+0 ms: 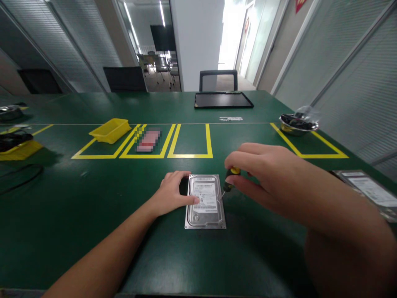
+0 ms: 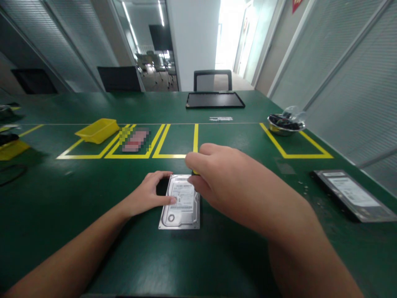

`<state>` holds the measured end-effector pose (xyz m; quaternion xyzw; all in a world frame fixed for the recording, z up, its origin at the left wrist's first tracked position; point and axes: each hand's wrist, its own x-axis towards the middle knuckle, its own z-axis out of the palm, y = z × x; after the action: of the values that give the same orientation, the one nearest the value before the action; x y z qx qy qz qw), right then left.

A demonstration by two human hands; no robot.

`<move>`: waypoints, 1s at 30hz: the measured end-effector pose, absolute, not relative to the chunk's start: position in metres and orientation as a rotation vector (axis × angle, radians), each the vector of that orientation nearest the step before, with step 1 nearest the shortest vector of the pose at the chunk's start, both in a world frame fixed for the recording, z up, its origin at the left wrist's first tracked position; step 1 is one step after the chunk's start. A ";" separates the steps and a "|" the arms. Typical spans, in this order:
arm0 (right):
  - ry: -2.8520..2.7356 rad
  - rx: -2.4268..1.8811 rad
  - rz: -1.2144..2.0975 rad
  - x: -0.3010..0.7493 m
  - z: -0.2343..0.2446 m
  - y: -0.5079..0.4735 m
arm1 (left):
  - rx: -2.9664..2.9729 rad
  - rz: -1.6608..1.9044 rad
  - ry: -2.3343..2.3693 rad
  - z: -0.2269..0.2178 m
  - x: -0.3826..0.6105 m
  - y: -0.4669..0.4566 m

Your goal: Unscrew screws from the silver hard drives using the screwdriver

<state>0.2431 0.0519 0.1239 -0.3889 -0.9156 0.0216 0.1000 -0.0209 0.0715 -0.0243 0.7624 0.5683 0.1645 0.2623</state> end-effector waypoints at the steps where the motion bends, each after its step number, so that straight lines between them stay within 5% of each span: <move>1: -2.701 -1.160 0.046 0.242 0.124 0.052 | 2.062 0.443 1.538 -0.024 -0.021 0.071; 17: -2.581 -1.457 -0.557 0.226 0.111 0.054 | 2.050 0.425 1.539 -0.021 -0.021 0.072; 30: -2.540 -1.667 -0.597 0.219 0.107 0.053 | 2.055 0.421 1.538 -0.024 -0.020 0.072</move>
<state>0.2194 0.0534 0.1073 -0.5383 -0.8201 -0.1928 0.0228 -0.0201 0.0720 -0.0240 0.7614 0.5699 0.1561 0.2666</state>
